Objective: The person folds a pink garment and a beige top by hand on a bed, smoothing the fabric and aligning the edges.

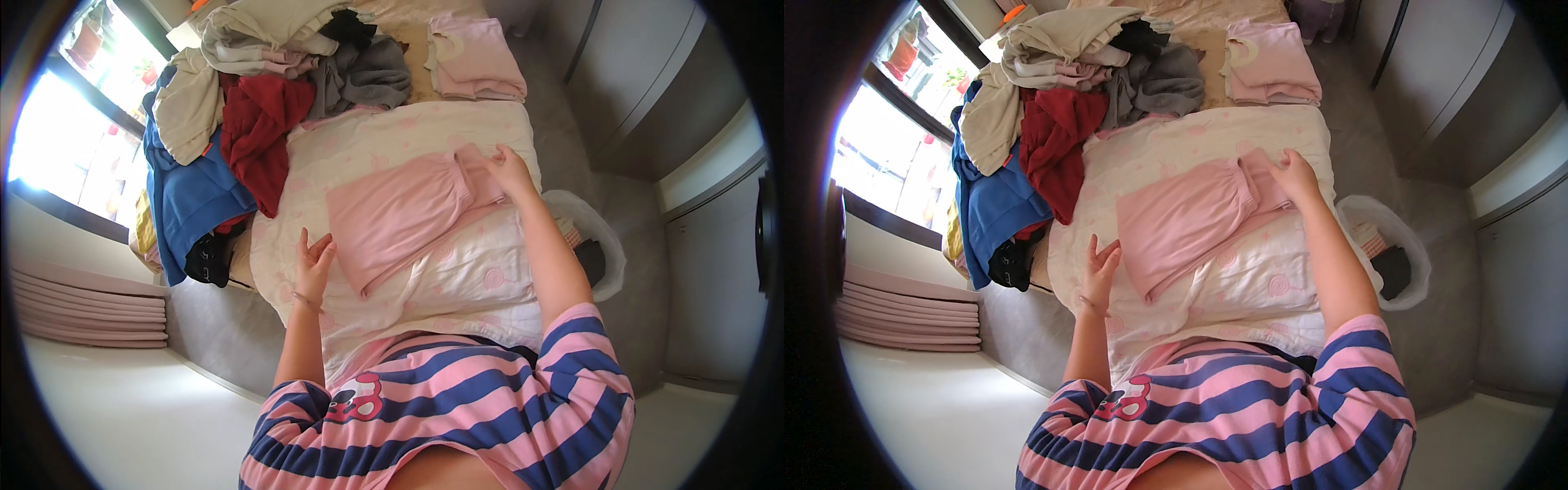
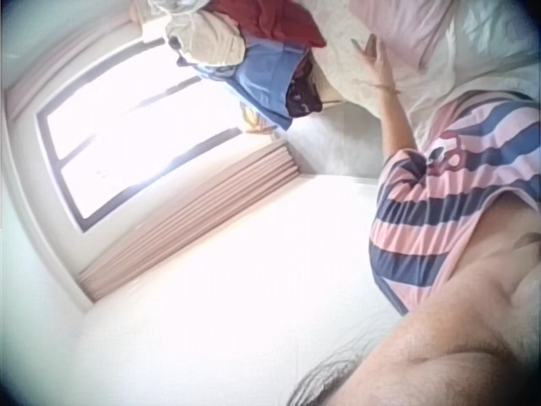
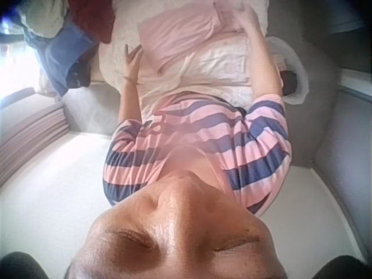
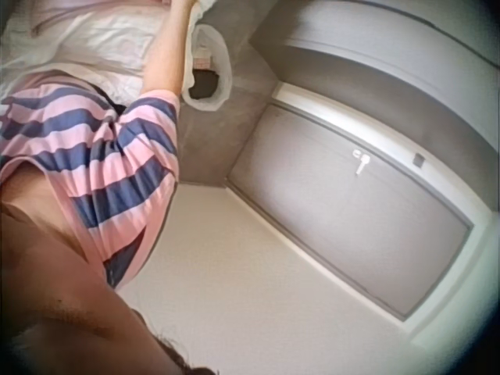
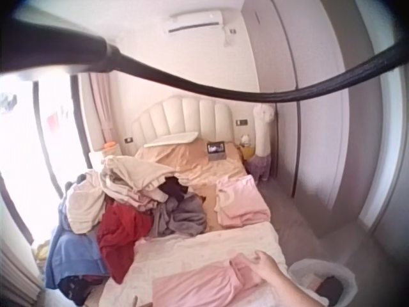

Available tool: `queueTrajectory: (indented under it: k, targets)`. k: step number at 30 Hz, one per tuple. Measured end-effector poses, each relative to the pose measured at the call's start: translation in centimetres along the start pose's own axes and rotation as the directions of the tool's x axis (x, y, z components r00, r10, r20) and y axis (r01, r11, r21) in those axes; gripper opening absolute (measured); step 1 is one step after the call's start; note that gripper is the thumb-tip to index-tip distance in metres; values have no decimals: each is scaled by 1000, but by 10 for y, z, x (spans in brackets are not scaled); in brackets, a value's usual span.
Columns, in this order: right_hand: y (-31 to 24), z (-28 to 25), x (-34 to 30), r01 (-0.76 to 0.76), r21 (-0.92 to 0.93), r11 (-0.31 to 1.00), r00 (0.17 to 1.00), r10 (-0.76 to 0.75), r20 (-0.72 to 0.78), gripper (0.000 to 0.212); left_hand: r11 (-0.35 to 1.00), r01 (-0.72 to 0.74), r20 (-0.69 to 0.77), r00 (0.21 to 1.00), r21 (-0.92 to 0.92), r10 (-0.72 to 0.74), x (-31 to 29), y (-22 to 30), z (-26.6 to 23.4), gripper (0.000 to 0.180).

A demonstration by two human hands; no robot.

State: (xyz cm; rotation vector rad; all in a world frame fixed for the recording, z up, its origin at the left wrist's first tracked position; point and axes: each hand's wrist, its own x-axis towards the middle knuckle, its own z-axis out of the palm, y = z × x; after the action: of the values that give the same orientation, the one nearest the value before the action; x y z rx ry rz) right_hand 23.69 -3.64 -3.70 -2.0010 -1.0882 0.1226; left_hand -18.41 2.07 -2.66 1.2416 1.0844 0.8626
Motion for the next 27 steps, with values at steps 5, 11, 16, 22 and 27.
queueTrajectory:
  k: [5, 11, 16, 22, 27]
  targets:
    - [-21, -8, 24, -424, 27, 905, 737, 327, 592, 70, 955, 288, 44, 957, -75, -285, 28, 17, 0, 61]
    - [-45, 1, 23, -591, 122, 798, 576, 311, 756, 67, 895, 438, 150, 894, -90, -422, 48, 16, 5, 43]
    - [-31, 1, 27, -668, 156, 728, 510, 295, 808, 60, 922, 386, 166, 908, 28, -385, 42, 11, 3, 37]
    - [-37, 3, 20, -661, 144, 737, 494, 282, 822, 48, 957, 288, 92, 954, -33, -284, 43, 12, 14, 26]
    - [-49, -19, -14, -676, 379, 632, 620, 209, 756, 37, 994, 57, 129, 989, 95, -69, 84, 29, 16, 26]
